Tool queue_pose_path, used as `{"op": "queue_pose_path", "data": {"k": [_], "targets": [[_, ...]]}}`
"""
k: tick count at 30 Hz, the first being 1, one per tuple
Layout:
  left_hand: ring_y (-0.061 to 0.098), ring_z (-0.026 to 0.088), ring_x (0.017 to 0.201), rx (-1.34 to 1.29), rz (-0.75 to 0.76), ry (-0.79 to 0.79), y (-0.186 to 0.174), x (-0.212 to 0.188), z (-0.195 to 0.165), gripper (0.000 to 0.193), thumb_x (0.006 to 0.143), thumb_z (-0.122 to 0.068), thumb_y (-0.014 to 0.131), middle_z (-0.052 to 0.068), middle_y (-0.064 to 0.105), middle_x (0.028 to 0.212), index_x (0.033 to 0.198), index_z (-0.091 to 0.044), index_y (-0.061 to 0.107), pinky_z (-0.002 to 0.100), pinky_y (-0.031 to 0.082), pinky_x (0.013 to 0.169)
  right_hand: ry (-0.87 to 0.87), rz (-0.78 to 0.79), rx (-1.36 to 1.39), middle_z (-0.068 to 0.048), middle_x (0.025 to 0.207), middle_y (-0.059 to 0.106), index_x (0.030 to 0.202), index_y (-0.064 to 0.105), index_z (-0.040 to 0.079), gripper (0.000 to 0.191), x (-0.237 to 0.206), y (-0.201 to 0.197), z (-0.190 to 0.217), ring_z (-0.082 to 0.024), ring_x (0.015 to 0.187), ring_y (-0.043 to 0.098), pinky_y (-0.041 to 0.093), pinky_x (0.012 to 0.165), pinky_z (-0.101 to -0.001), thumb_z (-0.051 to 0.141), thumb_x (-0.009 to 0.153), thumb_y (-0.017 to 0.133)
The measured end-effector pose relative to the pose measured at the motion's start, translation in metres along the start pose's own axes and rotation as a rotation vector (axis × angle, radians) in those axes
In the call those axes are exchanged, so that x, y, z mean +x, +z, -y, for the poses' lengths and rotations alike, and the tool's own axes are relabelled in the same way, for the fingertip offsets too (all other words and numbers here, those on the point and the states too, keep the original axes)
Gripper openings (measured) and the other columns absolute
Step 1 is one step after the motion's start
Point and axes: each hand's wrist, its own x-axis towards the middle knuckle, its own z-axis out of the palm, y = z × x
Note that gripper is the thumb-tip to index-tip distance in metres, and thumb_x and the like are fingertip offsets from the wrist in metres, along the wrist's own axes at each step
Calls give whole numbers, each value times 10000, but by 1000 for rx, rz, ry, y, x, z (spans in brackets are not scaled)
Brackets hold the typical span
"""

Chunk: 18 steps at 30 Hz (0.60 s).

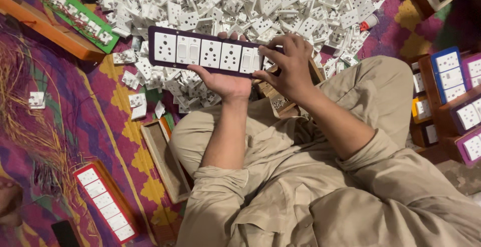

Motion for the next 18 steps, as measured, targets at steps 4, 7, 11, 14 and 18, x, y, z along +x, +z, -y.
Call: {"op": "queue_pose_path", "data": {"k": [4, 7, 11, 14, 18], "targets": [[601, 364, 1175, 46, 42, 7, 2, -2, -1, 802, 1011, -772, 451, 158, 619, 1264, 1494, -132, 471, 581, 479, 1080, -11, 9, 1, -70, 1282, 598, 1245, 726, 162, 612, -1, 0, -1, -342, 1296, 495, 310, 1065, -529, 360, 719, 969], [607, 369, 1182, 32, 59, -22, 5, -2, -1, 808, 1000, -781, 428, 161, 619, 1268, 1501, -148, 451, 606, 475, 1091, 63, 135, 108, -95, 1272, 589, 1289, 697, 113, 695, -1, -5, -2, -306, 1234, 533, 309, 1046, -511, 368, 696, 956], [625, 384, 1167, 62, 52, -57, 4, -1, -1, 836, 967, -809, 371, 167, 617, 1262, 1509, -175, 414, 654, 474, 1094, 15, 23, 378, -125, 1318, 533, 1358, 577, 3, 846, -14, -16, -13, -314, 1224, 533, 410, 1023, -469, 423, 720, 942], [633, 390, 1152, 173, 46, -27, 0, 1, -2, 851, 983, -808, 348, 188, 616, 1260, 1531, -161, 396, 667, 480, 1064, 156, -51, 567, -92, 1199, 573, 1234, 565, 39, 530, -39, -24, -37, -222, 1126, 607, 518, 980, -399, 341, 910, 858], [635, 386, 1146, 169, 46, -32, -4, 5, -1, 841, 979, -809, 358, 173, 616, 1268, 1521, -169, 412, 635, 494, 1044, 147, 220, 21, -109, 902, 716, 934, 695, 75, 100, -71, -16, -86, -297, 917, 677, 539, 798, -425, 127, 860, 738]]}}
